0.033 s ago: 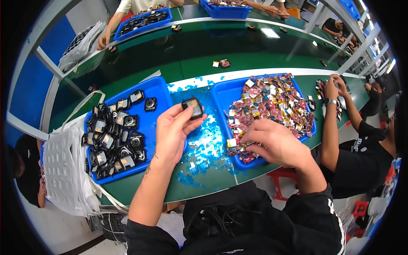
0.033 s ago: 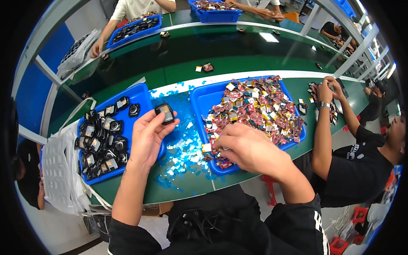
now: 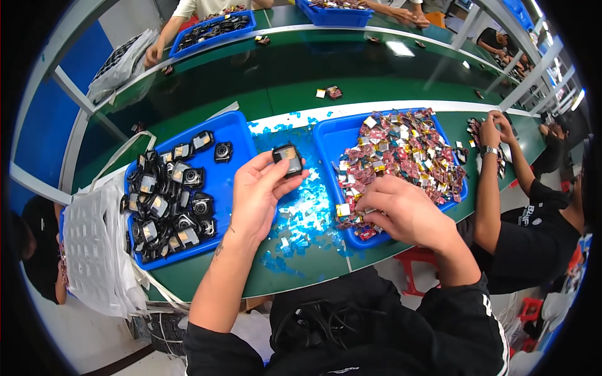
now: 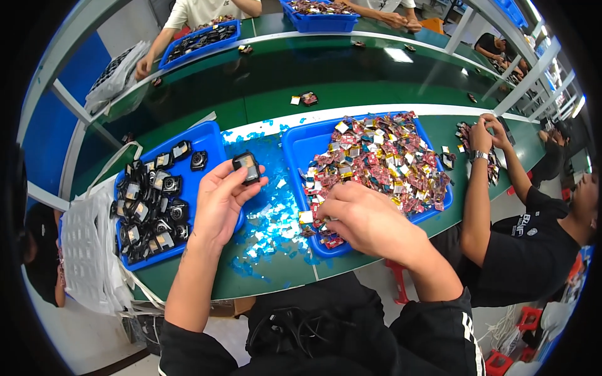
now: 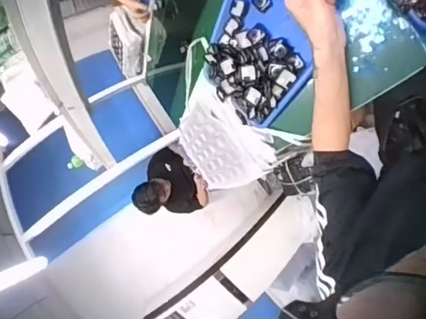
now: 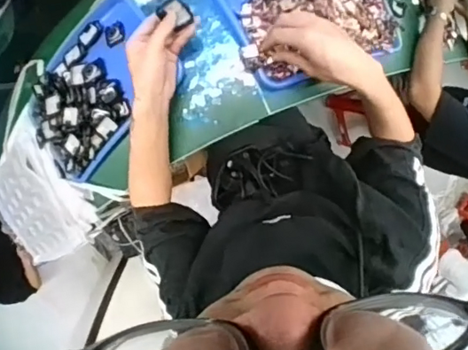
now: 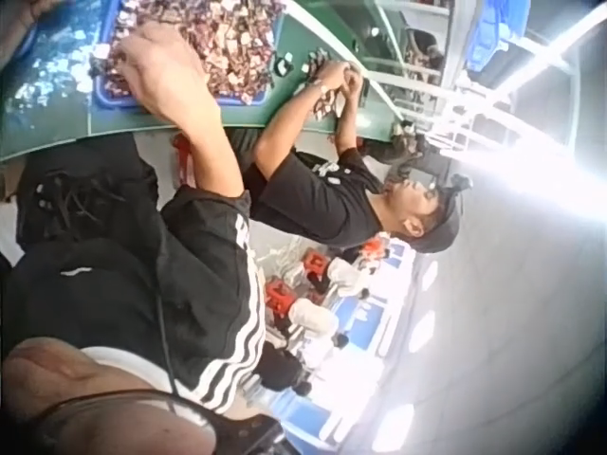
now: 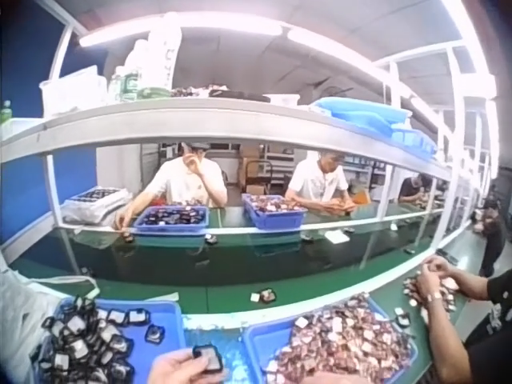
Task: Sorting and inspecting small electronic components on an assembly line workbench.
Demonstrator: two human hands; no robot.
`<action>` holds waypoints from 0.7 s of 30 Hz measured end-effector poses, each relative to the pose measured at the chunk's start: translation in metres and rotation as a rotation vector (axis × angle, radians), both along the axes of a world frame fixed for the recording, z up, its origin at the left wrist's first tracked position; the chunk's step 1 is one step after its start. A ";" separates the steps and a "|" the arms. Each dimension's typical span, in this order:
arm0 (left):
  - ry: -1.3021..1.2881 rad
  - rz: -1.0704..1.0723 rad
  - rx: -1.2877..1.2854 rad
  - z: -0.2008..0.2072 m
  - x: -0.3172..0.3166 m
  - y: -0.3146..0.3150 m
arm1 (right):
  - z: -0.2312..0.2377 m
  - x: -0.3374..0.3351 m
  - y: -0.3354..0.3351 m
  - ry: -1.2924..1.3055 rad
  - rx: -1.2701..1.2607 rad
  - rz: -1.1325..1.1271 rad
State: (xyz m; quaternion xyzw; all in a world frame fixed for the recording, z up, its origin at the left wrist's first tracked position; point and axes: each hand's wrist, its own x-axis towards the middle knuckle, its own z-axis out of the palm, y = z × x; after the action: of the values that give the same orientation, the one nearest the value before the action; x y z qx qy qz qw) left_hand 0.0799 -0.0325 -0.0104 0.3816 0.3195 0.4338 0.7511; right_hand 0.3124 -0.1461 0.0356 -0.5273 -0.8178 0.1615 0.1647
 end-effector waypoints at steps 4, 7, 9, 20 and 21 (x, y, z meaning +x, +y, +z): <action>0.010 -0.004 -0.019 -0.007 0.000 -0.002 | -0.010 -0.015 0.003 0.113 0.050 0.028; 0.031 -0.012 0.013 -0.009 0.001 0.000 | -0.017 -0.020 0.002 0.095 0.027 0.043; 0.077 -0.040 0.030 -0.001 0.001 -0.003 | -0.024 -0.017 0.002 0.037 0.106 0.054; 0.244 -0.358 0.520 -0.008 0.014 -0.025 | -0.029 -0.017 -0.005 1.746 -0.776 -0.185; 0.242 -0.391 0.512 -0.010 0.013 -0.027 | -0.028 -0.020 -0.005 1.812 -0.830 -0.146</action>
State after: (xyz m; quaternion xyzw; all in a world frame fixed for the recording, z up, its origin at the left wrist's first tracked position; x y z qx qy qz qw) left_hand 0.0932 -0.0594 -0.0201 0.6607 0.2077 0.2992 0.6564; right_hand 0.2927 -0.1513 0.0078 -0.2700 -0.2277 0.7651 0.5384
